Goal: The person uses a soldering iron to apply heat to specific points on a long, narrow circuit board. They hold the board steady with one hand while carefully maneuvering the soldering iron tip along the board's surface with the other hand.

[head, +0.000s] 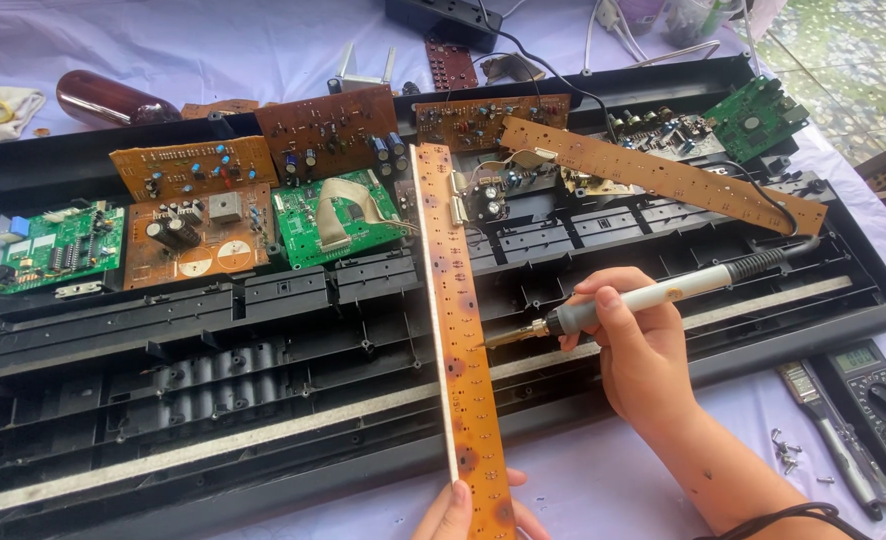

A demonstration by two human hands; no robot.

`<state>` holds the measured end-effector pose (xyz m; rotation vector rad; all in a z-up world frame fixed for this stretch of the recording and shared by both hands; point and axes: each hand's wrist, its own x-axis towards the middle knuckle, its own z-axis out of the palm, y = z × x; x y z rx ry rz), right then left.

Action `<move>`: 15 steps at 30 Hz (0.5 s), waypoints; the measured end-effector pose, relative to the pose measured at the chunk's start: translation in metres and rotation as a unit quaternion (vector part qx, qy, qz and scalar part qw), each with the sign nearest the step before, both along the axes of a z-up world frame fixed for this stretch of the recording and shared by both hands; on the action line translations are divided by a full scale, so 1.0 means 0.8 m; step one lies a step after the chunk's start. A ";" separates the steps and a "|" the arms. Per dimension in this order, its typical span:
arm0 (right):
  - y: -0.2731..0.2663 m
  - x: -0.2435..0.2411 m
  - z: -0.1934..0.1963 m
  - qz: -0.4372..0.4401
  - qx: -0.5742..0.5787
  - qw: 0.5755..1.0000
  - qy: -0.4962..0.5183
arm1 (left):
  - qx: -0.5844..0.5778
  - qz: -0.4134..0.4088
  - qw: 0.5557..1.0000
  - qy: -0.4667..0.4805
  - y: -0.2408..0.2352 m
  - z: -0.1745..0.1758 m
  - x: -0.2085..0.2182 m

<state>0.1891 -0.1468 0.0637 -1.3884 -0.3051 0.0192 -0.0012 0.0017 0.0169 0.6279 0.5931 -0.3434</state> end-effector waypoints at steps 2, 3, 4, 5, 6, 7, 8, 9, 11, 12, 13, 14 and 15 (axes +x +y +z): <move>0.000 0.001 0.000 0.008 -0.005 1.000 -0.006 | 0.005 -0.008 1.000 -0.006 0.002 0.003 0.000; -0.001 0.001 0.000 0.016 -0.010 1.000 -0.012 | 0.010 -0.016 1.000 -0.011 0.003 0.004 0.000; -0.001 0.001 0.000 0.016 -0.010 1.000 -0.011 | 0.010 -0.017 1.000 -0.010 0.002 0.005 -0.001; 0.000 0.001 -0.001 0.011 -0.011 1.000 -0.005 | 0.016 -0.010 1.000 -0.008 0.001 0.006 -0.001; 0.000 0.001 -0.001 0.006 -0.012 1.000 0.000 | 0.021 -0.004 1.000 -0.005 0.001 0.007 -0.002; 0.000 0.001 0.000 0.006 -0.012 1.000 0.001 | 0.020 -0.004 1.000 -0.005 0.000 0.009 -0.001; 0.001 0.001 0.001 0.004 -0.012 1.000 -0.001 | 0.036 -0.003 0.999 0.002 -0.001 0.011 -0.001; 0.002 0.000 0.002 0.003 -0.013 1.000 -0.003 | 0.051 -0.001 0.999 0.009 -0.001 0.014 -0.001; 0.002 0.000 0.001 0.003 -0.016 1.000 -0.004 | 0.057 0.001 0.998 0.008 0.000 0.023 -0.002; 0.002 0.001 0.002 0.001 -0.020 1.000 -0.006 | 0.063 0.002 0.998 0.005 0.000 0.028 -0.003; 0.002 0.000 0.002 0.001 -0.019 1.000 -0.006 | 0.063 0.002 0.998 0.005 0.001 0.031 -0.002; 0.003 0.000 0.003 0.004 -0.017 1.000 -0.010 | 0.048 0.005 0.999 0.008 0.002 0.035 -0.002; 0.004 -0.001 0.005 0.006 -0.014 1.000 -0.014 | 0.032 0.008 0.999 0.011 0.003 0.039 -0.002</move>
